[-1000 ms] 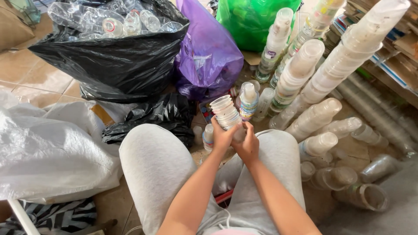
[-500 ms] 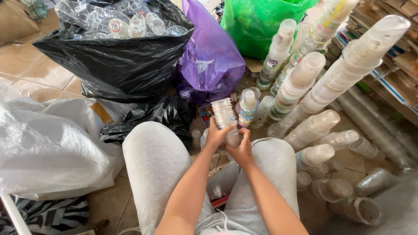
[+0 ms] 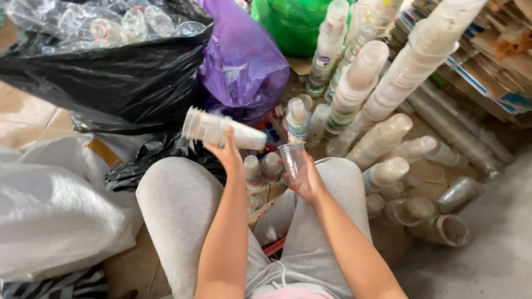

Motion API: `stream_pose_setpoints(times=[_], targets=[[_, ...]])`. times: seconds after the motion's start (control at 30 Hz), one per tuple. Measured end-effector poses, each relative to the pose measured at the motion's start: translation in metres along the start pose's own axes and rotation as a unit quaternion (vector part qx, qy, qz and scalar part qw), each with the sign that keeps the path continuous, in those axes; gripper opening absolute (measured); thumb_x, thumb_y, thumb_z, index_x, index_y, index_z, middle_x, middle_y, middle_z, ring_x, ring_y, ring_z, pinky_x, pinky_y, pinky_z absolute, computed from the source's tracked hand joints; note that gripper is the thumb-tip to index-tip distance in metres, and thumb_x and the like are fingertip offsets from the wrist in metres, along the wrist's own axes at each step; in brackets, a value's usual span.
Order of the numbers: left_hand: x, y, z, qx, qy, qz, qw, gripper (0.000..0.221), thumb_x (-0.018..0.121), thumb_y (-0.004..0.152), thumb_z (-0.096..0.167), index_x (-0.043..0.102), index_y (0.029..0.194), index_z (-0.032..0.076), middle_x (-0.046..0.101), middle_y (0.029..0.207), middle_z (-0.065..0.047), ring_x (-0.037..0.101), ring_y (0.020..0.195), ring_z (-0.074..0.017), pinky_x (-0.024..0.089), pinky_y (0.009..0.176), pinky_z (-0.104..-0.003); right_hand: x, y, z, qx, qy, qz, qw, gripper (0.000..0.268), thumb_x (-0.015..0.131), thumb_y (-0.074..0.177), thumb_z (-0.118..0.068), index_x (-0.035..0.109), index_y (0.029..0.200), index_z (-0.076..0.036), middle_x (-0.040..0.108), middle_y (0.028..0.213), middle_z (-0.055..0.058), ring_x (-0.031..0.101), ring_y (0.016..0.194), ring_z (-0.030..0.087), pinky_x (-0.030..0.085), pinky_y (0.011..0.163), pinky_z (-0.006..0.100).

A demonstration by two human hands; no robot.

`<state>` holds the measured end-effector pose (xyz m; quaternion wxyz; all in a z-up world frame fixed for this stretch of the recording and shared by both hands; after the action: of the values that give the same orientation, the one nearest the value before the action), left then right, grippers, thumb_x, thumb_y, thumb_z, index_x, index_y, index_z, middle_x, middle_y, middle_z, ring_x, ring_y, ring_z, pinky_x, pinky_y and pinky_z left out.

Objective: The person sorts and stacks clear plastic cups into organized columns.

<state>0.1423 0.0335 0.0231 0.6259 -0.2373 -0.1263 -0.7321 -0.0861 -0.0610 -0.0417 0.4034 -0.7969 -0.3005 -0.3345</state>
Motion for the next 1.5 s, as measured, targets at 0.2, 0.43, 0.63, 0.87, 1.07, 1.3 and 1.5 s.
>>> stream_pose_setpoints(times=[0.2,0.43,0.63,0.87,1.07,1.3,1.5], targets=[[0.003,-0.006,-0.005,-0.037,-0.011,0.034,0.999,0.105,0.092,0.087,0.028,0.015,0.158,0.023,0.015,0.162,-0.023,0.033,0.147,-0.0398,0.033,0.116,-0.062,0.027,-0.113,-0.119,-0.231,0.046,-0.064,0.970,0.066,0.062,0.076,-0.031,0.061,0.142,-0.029,0.070,0.122,0.019,0.072,0.094,0.034,0.061,0.067,0.036],[0.025,-0.030,0.024,-0.052,0.050,-0.043,0.996,0.094,0.073,0.083,0.029,0.016,0.155,0.009,0.040,0.147,-0.020,0.051,0.132,-0.0311,0.044,0.107,-0.039,0.036,-0.302,-0.228,-0.563,-0.532,0.307,0.553,0.065,0.074,0.085,0.015,0.041,0.140,0.003,0.055,0.124,0.032,0.061,0.106,0.041,0.058,0.084,0.047],[0.025,-0.026,0.015,-0.042,0.064,-0.045,0.996,0.093,0.072,0.083,0.034,0.017,0.153,0.007,0.042,0.145,-0.020,0.052,0.130,-0.0303,0.043,0.107,-0.038,0.018,-0.268,-0.233,-0.393,-0.711,0.427,0.396,0.040,0.083,0.088,-0.017,0.074,0.125,-0.005,0.073,0.108,0.016,0.067,0.088,0.032,0.054,0.076,0.045],[0.028,-0.038,-0.006,-0.026,0.047,0.004,0.999,0.101,0.093,0.081,0.032,0.025,0.150,0.002,0.026,0.155,-0.030,0.028,0.148,-0.0408,0.025,0.122,-0.054,-0.098,-0.189,-0.211,-0.314,-0.755,0.438,0.373,0.037,0.081,0.082,-0.038,0.072,0.117,-0.032,0.075,0.109,0.001,0.073,0.099,0.032,0.058,0.082,0.047],[0.046,-0.067,-0.018,-0.141,0.065,-0.047,0.987,0.093,0.087,0.081,0.033,0.026,0.149,0.014,0.029,0.153,-0.023,0.038,0.140,-0.0405,0.036,0.110,-0.062,0.000,-0.204,-0.183,-0.479,-0.691,0.379,0.387,0.056,0.085,0.081,-0.022,0.063,0.132,-0.011,0.057,0.139,0.022,0.046,0.134,0.047,0.041,0.102,0.065],[0.055,-0.084,-0.055,-0.127,0.098,-0.187,0.969,0.086,0.092,0.075,0.024,0.041,0.144,0.014,0.050,0.141,-0.021,0.052,0.127,-0.0319,0.047,0.104,-0.048,0.084,-0.113,-0.092,-0.475,-0.551,0.063,0.683,0.060,0.073,0.091,-0.021,0.051,0.146,-0.009,0.053,0.146,0.016,0.043,0.141,0.038,0.040,0.109,0.055],[0.037,-0.067,-0.078,-0.108,0.196,-0.175,0.959,0.101,0.097,0.066,0.035,0.039,0.147,0.013,0.052,0.144,-0.024,0.049,0.137,-0.0373,0.038,0.114,-0.050,0.088,-0.041,-0.034,-0.556,-0.599,0.074,0.571,0.078,0.087,0.071,-0.020,0.054,0.140,-0.006,0.063,0.133,0.016,0.064,0.119,0.032,0.052,0.102,0.040]])
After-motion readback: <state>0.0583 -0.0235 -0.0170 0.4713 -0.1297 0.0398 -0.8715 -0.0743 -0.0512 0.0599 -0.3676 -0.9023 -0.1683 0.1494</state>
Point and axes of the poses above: each hand's wrist, its own y-axis towards the middle knuckle, its own x-axis out of the palm, z = x × y, the point moved 7 cm from there along y, towards the middle knuckle
